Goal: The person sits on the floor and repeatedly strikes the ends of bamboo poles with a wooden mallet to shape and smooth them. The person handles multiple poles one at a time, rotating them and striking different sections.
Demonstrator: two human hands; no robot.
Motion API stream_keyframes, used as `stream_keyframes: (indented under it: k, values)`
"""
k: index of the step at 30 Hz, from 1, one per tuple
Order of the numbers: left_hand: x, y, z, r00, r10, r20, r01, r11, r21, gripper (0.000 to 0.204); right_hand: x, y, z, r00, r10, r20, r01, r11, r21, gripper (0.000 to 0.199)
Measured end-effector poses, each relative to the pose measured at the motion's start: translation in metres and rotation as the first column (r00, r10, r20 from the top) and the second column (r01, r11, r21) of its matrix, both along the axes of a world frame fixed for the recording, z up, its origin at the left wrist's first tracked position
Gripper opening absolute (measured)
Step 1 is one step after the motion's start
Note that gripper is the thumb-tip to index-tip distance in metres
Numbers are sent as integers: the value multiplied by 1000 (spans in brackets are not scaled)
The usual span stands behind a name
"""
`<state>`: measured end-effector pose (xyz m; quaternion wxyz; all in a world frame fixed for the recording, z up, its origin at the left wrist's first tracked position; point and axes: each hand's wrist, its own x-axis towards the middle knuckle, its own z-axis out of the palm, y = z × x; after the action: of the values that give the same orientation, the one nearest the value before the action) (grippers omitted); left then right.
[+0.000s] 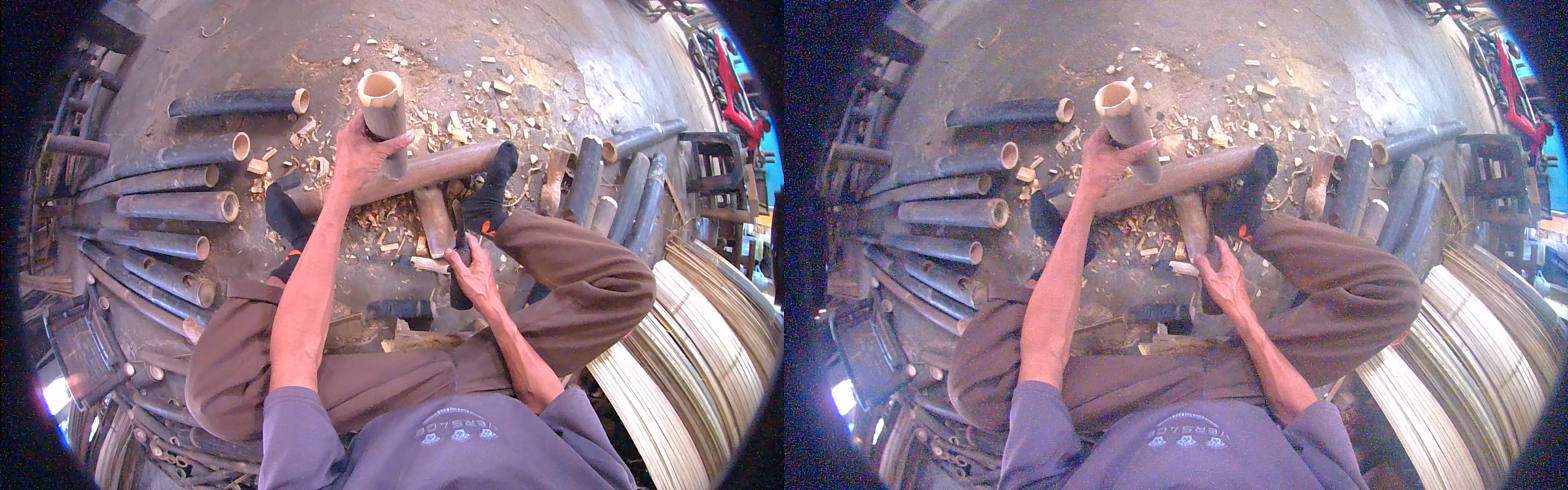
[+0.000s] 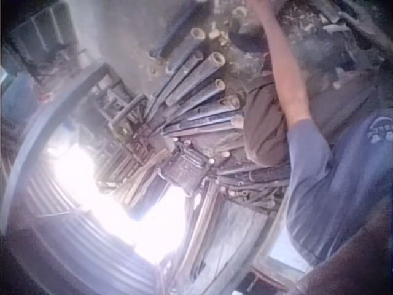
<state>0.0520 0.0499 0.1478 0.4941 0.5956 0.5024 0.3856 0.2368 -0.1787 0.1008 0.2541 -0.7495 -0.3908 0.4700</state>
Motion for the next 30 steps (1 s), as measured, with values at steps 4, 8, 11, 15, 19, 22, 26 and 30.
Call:
stream_keyframes:
  k: [4, 8, 11, 15, 19, 22, 26, 30]
  values:
    - [2, -3, -1, 1000, 6, 26, -5, 999, -36, 54, 0, 0, -4, 1000, -5, -28, 5, 1000, 8, 69]
    - [2, -3, -4, 1000, 2, -20, -3, 1000, -18, 53, 0, 1, 0, 1000, 14, 20, -14, 1000, 10, 66]
    - [6, -5, -2, 999, 2, 41, 0, 1000, -31, 57, -3, 6, 6, 1000, 8, -27, -7, 1000, 10, 58]
    - [9, -6, -10, 982, 46, -182, -26, 994, 108, 62, -15, 32, 17, 1000, 5, 25, -7, 997, 81, 47]
    - [13, -7, -8, 975, 81, -206, -52, 988, 143, 64, -26, 76, 1, 992, 77, 98, -96, 974, 204, 41]
    - [16, -8, -11, 976, 97, -197, -64, 984, 167, 65, -32, 105, -13, 988, 140, 60, -148, 976, 160, 42]
    - [19, -4, -18, 967, 94, -236, -59, 987, 152, 68, -34, 103, -37, 974, 138, 182, -184, 946, 266, 41]
    - [11, 0, -25, 980, 88, -178, -60, 986, 159, 69, -34, 63, -31, 908, 379, 177, -392, 919, 38, 36]
